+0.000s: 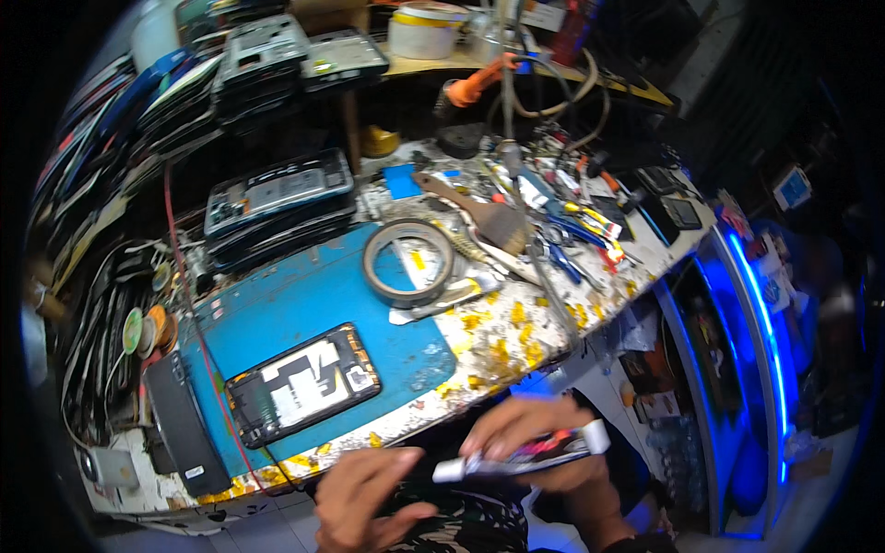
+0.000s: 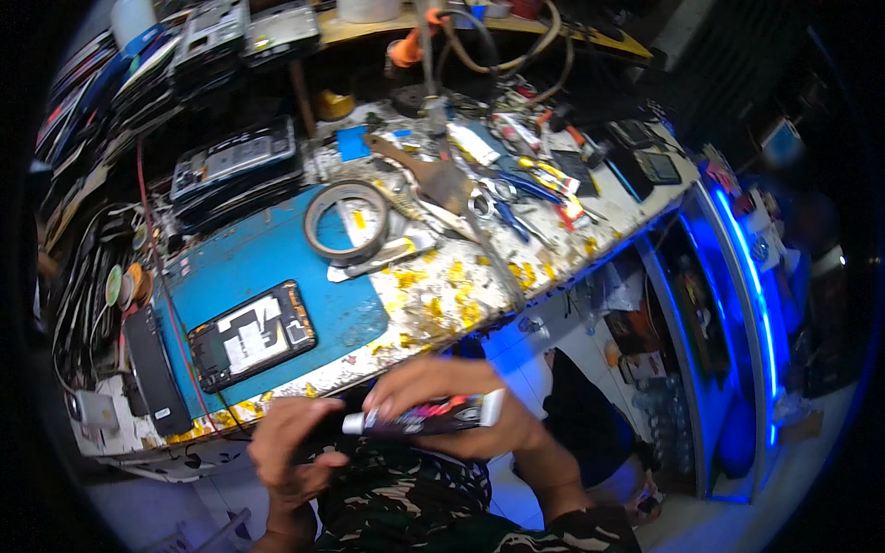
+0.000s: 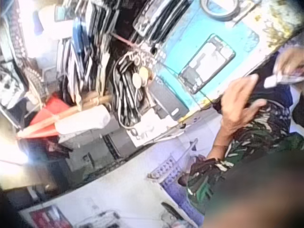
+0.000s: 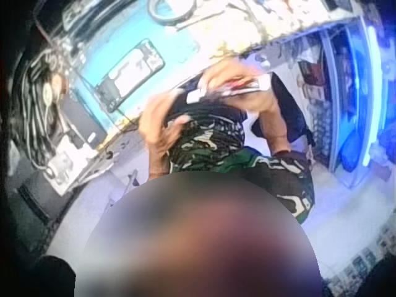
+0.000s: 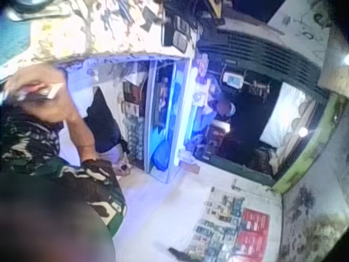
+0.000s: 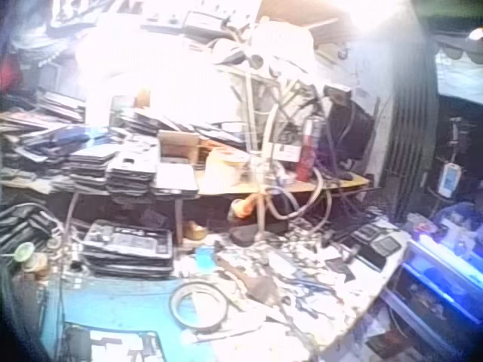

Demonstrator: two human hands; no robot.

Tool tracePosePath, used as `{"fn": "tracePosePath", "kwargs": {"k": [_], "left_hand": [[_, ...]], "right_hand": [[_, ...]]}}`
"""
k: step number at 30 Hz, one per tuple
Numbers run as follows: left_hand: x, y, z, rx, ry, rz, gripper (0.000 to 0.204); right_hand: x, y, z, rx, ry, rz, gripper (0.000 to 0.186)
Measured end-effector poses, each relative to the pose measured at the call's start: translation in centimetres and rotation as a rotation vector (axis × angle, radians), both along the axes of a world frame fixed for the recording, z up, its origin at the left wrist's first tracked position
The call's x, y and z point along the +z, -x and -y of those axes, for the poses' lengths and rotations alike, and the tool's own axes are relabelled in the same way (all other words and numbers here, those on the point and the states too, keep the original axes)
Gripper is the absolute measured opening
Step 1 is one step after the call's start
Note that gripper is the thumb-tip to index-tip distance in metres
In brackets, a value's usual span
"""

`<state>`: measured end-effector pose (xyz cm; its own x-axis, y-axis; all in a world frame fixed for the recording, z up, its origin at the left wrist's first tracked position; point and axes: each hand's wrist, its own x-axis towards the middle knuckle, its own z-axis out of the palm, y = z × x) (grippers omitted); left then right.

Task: The person handles a disassembled smartphone on a cluttered workbench, repeatedly lifting and placing the device while pointing at internal components. The person also gestures toward a second person behind a counter and occasionally touches the phone's battery and circuit board area.

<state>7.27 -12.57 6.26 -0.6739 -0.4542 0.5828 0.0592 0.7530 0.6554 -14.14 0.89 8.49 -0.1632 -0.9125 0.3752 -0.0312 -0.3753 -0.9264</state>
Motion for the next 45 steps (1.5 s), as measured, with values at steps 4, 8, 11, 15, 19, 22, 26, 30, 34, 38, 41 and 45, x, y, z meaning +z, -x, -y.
{"fn": "tracePosePath", "kwargs": {"k": [4, 8, 11, 15, 19, 22, 26, 30, 34, 38, 41, 45], "left_hand": [[-0.2, 0.8, -0.2, -0.047, -0.172, 0.018, 0.027], [-0.1, 0.5, 0.2, -0.023, -0.053, 0.007, 0.036], [-0.5, 0.6, 0.3, -0.055, 0.013, -0.040, 0.037], [-1.1, 0.5, 0.3, -0.109, 0.097, -0.078, 0.037], [-1.5, 0.3, 0.4, -0.095, 0.101, -0.095, 0.036], [-1.8, 0.2, 0.4, -0.127, 0.094, -0.153, 0.035], [-2.2, -0.3, -0.1, -0.082, 0.134, -0.109, 0.034], [-2.7, -0.5, 0.5, -0.106, 0.081, -0.062, 0.037], [-2.5, -1.5, 1.5, -0.075, -0.023, -0.089, 0.031], [-1.3, -4.9, 2.1, 0.143, 0.116, 0.047, 0.025], [-0.6, -6.8, 2.5, 0.275, 0.183, 0.157, 0.021], [0.0, -8.4, 3.0, 0.289, 0.128, 0.210, 0.020]], "right_hand": [[-1.1, -3.3, 1.5, -0.002, -0.086, 0.038, 0.040], [-1.4, -4.2, 2.1, -0.074, -0.033, 0.116, 0.043], [-1.5, -4.6, 2.0, -0.228, -0.213, 0.030, 0.072], [-1.4, -4.7, 2.3, -0.507, -0.058, -0.461, 0.074], [-0.6, -4.4, 3.3, -0.456, 0.029, -0.543, 0.078], [-0.3, -4.8, 3.7, -0.345, 0.068, -0.288, 0.089], [-0.3, -5.8, 3.4, -0.618, -0.177, -0.470, 0.093], [-0.5, -5.5, 3.8, -0.455, -0.048, -0.595, 0.085], [0.4, -3.4, 6.4, -0.048, 0.055, -0.380, 0.105], [2.1, -1.2, 10.7, -0.091, -0.049, -0.884, 0.101], [2.3, -1.7, 13.5, -0.020, -0.129, -1.161, 0.091], [2.1, -1.5, 15.6, 0.099, -0.126, -1.174, 0.079]]}}
